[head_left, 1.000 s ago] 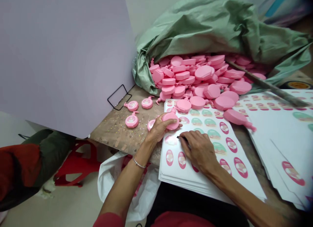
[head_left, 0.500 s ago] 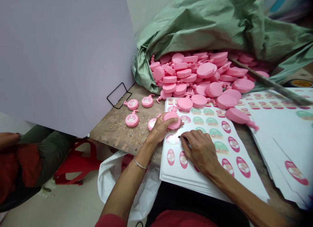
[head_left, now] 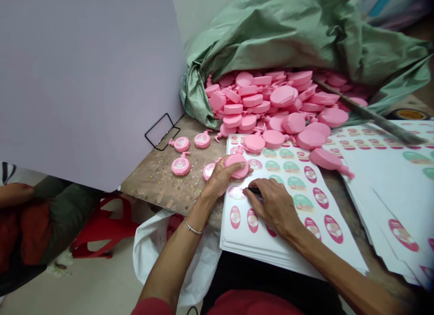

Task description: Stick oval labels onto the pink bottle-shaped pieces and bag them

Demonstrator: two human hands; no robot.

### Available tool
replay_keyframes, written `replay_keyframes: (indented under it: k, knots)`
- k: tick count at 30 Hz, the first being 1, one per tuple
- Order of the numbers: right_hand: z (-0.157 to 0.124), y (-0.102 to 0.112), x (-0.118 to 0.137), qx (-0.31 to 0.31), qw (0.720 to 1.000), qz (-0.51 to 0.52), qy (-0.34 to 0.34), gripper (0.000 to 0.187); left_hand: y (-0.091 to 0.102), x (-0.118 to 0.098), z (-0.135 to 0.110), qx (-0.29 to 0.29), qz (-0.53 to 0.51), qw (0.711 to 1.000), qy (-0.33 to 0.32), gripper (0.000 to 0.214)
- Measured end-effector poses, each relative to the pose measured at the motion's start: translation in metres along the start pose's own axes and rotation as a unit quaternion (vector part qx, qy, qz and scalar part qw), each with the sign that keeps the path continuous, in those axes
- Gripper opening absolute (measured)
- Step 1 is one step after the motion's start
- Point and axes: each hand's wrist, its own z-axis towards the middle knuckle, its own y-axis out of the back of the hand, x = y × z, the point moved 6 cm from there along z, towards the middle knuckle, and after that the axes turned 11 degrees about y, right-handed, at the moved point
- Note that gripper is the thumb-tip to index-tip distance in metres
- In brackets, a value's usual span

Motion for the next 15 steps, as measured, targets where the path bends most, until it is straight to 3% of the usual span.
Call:
replay_keyframes:
  k: [4,7,9,12,15]
  knots:
    - [0.001,0.006,0.009,-0.035,0.997,-0.05,0.042,0.017,0.001,0.001,0.001,-0.001,0.006,1.0,-0.004,0.032]
    - [0.001,0.018,0.019,-0.076,0.995,-0.01,0.07,0.014,0.004,0.002,0.002,0.002,-0.001,1.0,-0.004,0.032]
    - [0.001,0.031,0.016,-0.116,0.989,0.08,0.035,0.013,0.005,0.002,0.002,0.005,-0.008,1.0,-0.001,0.035]
    - [0.003,0.047,-0.002,-0.156,0.96,0.218,-0.087,0.014,0.003,-0.002,-0.004,0.001,-0.007,1.0,-0.013,0.038]
    - [0.013,0.063,-0.016,-0.165,0.945,0.253,-0.124,0.024,-0.004,-0.006,-0.016,-0.014,-0.026,0.999,-0.036,0.042]
